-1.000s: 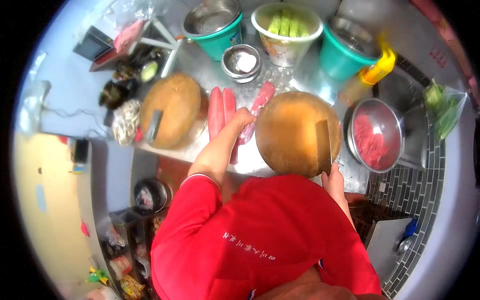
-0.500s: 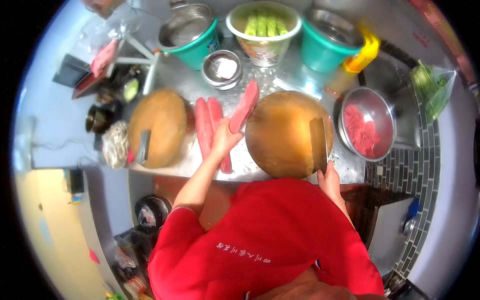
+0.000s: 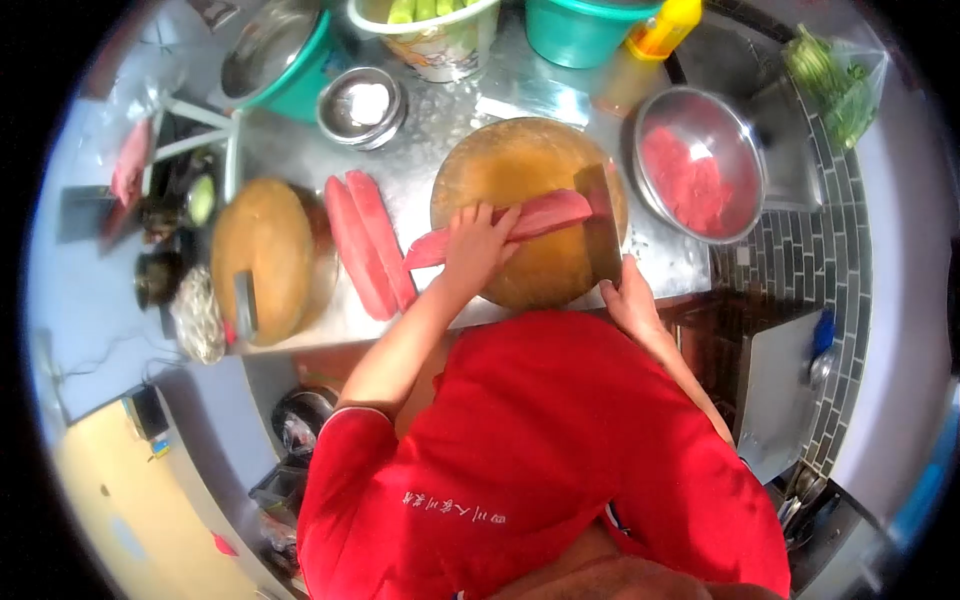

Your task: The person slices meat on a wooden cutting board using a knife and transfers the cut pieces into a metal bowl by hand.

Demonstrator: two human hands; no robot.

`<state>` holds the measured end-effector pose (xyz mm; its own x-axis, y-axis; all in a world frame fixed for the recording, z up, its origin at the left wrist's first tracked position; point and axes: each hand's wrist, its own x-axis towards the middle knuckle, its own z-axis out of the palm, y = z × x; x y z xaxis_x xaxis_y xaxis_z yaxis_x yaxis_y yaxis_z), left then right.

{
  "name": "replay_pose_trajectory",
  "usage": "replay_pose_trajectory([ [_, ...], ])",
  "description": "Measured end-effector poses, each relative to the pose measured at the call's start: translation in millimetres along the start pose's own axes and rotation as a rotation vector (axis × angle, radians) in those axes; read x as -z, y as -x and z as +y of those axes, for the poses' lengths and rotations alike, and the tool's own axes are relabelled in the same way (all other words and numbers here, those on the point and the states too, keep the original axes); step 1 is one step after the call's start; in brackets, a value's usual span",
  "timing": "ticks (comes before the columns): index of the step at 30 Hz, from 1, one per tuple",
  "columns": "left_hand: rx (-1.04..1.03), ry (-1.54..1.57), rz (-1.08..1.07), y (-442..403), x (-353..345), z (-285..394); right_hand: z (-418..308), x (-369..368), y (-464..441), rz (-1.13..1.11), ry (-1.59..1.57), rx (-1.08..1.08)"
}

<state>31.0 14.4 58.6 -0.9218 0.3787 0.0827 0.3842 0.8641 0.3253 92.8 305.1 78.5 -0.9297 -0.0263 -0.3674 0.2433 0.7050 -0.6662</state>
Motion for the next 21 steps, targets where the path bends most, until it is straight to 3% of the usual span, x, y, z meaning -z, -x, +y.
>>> replay_pose_trajectory([
  [4,-0.274,0.074,0.081,-36,-23,17,2,5,3,-0.022,-0.146,0.048],
  [7,-0.343,0.194,0.049,-57,-40,26,10,9,9,-0.048,-0.258,0.021],
  [10,-0.173,0.184,0.025,-65,-44,32,12,16,12,-0.056,-0.195,-0.004],
  [12,-0.156,0.178,0.064,-68,-41,35,-9,36,7,-0.068,0.005,0.046],
  [16,-0.218,0.130,0.068,-80,-32,42,-11,34,-12,0.098,-0.065,0.311],
  [21,-0.319,0.384,0.099,-97,-50,33,18,27,-9,-0.009,-0.028,0.171],
])
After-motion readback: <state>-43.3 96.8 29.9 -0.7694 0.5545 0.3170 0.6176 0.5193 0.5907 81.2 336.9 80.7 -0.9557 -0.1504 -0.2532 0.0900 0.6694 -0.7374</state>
